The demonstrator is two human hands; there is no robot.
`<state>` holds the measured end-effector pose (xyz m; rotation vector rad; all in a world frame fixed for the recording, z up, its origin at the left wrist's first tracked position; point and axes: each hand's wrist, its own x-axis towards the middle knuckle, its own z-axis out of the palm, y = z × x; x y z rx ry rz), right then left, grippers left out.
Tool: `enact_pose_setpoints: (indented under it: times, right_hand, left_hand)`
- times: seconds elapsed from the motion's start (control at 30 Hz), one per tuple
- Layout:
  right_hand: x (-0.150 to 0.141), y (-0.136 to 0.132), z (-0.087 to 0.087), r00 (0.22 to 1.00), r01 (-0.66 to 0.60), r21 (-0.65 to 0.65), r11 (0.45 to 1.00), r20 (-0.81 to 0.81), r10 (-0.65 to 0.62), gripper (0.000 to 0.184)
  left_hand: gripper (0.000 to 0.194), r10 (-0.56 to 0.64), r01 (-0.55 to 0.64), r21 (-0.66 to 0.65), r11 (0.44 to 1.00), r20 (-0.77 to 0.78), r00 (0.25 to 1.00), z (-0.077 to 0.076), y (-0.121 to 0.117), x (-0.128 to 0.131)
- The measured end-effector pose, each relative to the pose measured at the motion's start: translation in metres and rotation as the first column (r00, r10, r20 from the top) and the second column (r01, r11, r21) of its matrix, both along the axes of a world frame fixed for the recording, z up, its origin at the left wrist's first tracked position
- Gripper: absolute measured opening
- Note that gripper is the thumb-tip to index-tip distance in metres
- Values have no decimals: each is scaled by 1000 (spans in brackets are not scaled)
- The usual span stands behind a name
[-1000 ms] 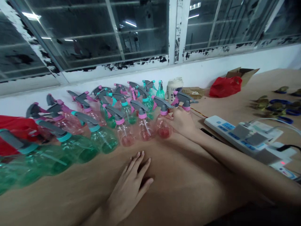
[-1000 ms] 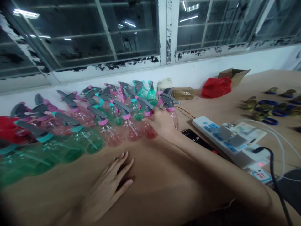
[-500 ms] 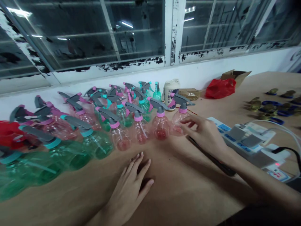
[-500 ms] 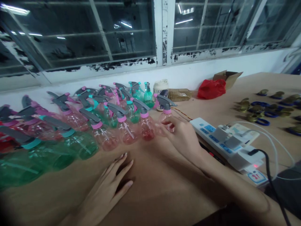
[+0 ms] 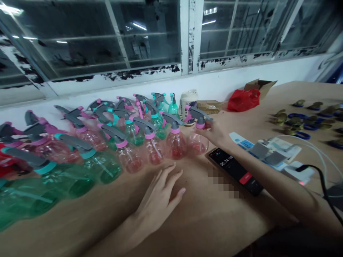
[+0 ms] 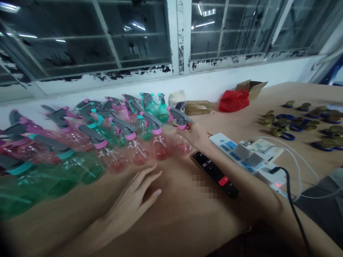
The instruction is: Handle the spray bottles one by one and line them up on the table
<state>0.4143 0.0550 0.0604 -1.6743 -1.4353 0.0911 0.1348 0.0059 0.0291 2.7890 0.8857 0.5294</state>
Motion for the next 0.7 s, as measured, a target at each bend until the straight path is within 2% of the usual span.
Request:
enact_pose_setpoints:
  times: [0.17, 0.37, 0.47, 0.57, 0.7]
  right_hand:
    - [3, -31, 20, 984, 177, 0, 984, 8, -177, 37]
    - [-9, -89, 31, 972, 230, -38, 972, 47, -228, 36]
    - [-30, -113, 28, 991, 133, -47, 990, 40, -131, 37]
    - [-54, -126, 25, 999, -34, -33, 999, 8, 34, 36]
    - [-87, -131, 23, 971, -238, 9, 971, -7, 238, 29]
  left_hand:
    - [32, -13, 15, -51, 999, 52, 999, -1, -2, 1]
    - [31, -15, 30, -134, 991, 113, 993, 2, -9, 4]
    - [40, 12, 11, -196, 981, 113, 994, 6, -18, 3]
    - [57, 69, -43, -250, 967, 93, 993, 8, -27, -2]
    - [83, 105, -72, -292, 954, 99, 990, 8, -36, -13]
